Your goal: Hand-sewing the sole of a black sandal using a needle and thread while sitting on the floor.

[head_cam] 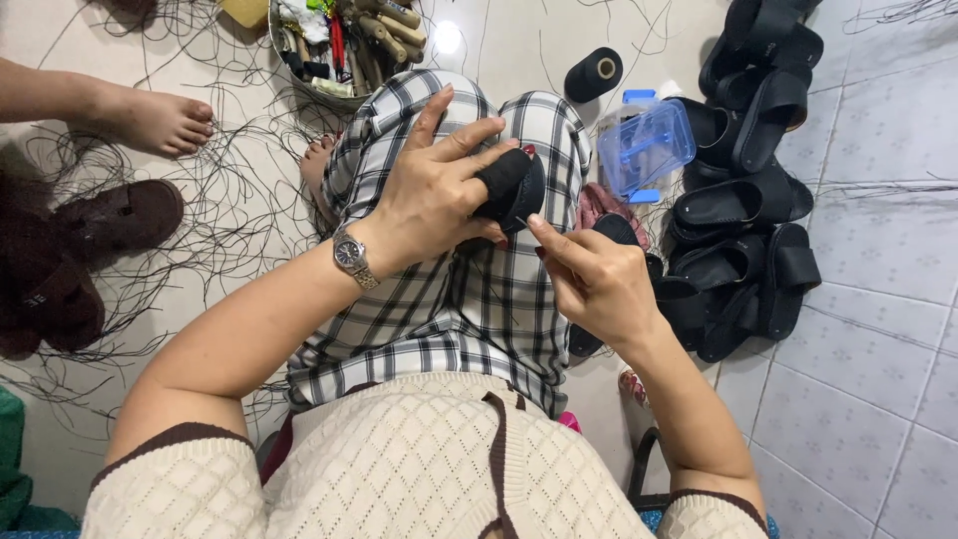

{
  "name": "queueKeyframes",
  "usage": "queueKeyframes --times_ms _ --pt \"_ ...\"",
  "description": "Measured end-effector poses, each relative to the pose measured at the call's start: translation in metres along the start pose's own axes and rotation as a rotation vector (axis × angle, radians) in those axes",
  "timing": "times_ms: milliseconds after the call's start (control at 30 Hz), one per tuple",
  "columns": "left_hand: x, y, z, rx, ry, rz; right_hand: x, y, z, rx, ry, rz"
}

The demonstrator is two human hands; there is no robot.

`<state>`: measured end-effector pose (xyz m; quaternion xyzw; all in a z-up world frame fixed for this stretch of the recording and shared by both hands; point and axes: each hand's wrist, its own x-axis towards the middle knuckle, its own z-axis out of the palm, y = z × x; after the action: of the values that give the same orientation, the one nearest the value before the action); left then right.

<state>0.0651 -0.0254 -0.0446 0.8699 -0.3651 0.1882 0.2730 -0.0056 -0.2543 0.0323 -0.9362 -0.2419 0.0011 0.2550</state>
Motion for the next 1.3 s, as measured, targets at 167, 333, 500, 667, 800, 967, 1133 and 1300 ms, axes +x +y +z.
queueKeyframes --times_ms 167,333,500,667,800,967,1133,1300 --pt "-0.001 -0.001 0.001 0.022 -0.004 -0.005 0.005 -0.005 -0.001 0.067 0.016 0.007" --pt "0.000 -0.001 0.000 0.028 -0.006 -0.007 0.009 -0.010 -0.004 0.074 0.030 0.015" --pt "-0.008 0.000 -0.002 0.055 0.024 0.018 0.013 -0.015 -0.004 0.049 0.086 -0.025" --pt "-0.065 0.018 0.021 0.005 0.360 -0.002 -0.014 -0.017 0.012 -0.035 0.209 -0.060" --pt "-0.069 0.029 -0.007 -0.162 0.203 -0.133 -0.023 -0.026 0.016 -0.168 0.200 -0.040" --pt "-0.050 0.052 -0.043 -1.283 -0.029 -0.620 -0.017 -0.033 0.020 -0.297 0.177 -0.030" --pt "-0.046 0.056 -0.037 -1.474 -0.160 -0.895 -0.024 -0.019 0.027 -0.181 0.160 0.006" --pt "-0.040 0.060 -0.027 -1.132 0.009 -0.928 -0.023 -0.013 0.029 -0.138 0.194 -0.047"
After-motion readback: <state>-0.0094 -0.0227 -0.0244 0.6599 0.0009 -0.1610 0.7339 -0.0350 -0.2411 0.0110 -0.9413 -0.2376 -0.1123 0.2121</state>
